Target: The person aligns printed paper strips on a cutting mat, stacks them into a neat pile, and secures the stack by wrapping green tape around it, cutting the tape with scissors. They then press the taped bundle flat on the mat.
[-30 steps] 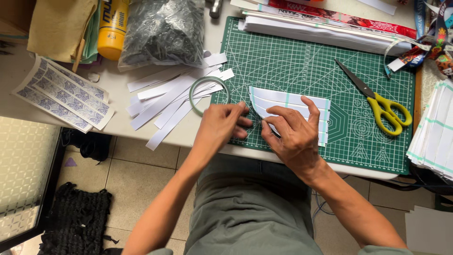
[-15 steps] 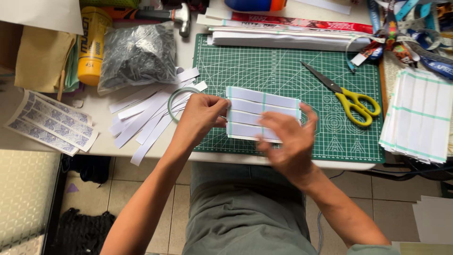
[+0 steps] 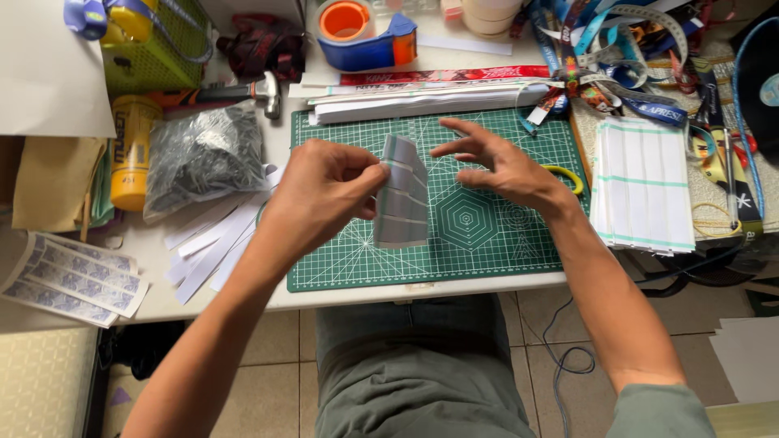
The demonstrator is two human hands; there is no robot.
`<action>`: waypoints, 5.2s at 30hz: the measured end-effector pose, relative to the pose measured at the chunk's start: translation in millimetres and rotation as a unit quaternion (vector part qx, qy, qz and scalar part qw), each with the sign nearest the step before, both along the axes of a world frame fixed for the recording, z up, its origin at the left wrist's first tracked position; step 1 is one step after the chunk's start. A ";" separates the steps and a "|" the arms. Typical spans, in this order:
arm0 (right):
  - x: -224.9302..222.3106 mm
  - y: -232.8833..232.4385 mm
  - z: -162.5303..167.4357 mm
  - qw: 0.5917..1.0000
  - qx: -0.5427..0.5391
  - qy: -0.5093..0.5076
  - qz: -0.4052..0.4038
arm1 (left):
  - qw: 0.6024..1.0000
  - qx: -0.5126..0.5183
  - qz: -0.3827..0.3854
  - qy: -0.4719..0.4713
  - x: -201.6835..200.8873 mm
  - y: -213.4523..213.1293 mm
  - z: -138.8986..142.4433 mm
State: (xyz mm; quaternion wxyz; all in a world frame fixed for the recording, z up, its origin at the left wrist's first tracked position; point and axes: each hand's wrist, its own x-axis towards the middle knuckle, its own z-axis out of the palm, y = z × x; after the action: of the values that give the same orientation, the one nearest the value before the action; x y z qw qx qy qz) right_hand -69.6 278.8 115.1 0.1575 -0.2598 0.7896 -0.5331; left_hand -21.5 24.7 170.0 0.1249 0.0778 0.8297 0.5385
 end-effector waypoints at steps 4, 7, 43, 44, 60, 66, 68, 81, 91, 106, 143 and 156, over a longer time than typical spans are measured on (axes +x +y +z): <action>-3.3 -11.6 11.2 0.997 -0.035 0.004 0.067 | 0.998 -0.018 -0.060 0.023 -7.9 -8.0 9.4; -4.1 -12.6 15.6 0.997 -0.008 -0.022 0.068 | 0.993 -0.036 -0.098 0.053 -16.8 -15.0 11.0; 88.3 47.2 -71.9 0.875 0.286 0.379 -0.092 | 0.872 -0.160 -0.186 0.423 7.4 5.1 -149.7; 84.5 44.8 -73.0 0.869 0.290 0.392 -0.083 | 0.870 -0.157 -0.202 0.421 1.6 13.5 -150.4; 53.0 38.9 -80.7 0.919 0.255 0.255 -0.162 | 0.862 -0.112 -0.290 0.401 -37.7 55.3 -171.3; 47.3 29.9 -78.2 0.905 0.302 0.268 -0.133 | 0.862 -0.110 -0.286 0.404 -35.5 51.9 -172.6; 46.6 29.8 -76.4 0.910 0.293 0.259 -0.136 | 0.861 -0.106 -0.284 0.408 -36.0 52.4 -174.6; 36.7 35.4 -68.1 0.936 0.265 0.196 -0.127 | 0.863 -0.097 -0.300 0.395 -38.3 54.4 -185.2; 33.7 42.8 -69.7 0.929 0.290 0.211 -0.094 | 0.879 -0.083 -0.293 0.367 -37.9 59.2 -190.3; 31.4 46.5 -65.9 0.921 0.293 0.258 -0.014 | 0.883 -0.088 -0.310 0.342 -36.8 63.1 -194.4; 159.1 37.8 -84.8 0.910 0.295 0.274 -0.101 | 0.845 -0.147 -0.275 0.434 -27.1 55.3 -176.8; 153.6 26.8 -80.3 0.919 0.284 0.197 -0.190 | 0.808 -0.080 -0.357 0.462 -4.0 62.7 -181.5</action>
State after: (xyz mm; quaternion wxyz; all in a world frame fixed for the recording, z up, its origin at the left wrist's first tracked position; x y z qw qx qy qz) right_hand 84.0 305.5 34.8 -0.0380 -0.1489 0.9573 -0.2448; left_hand -25.5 87.4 -11.5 -0.0842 0.5978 0.7435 0.2878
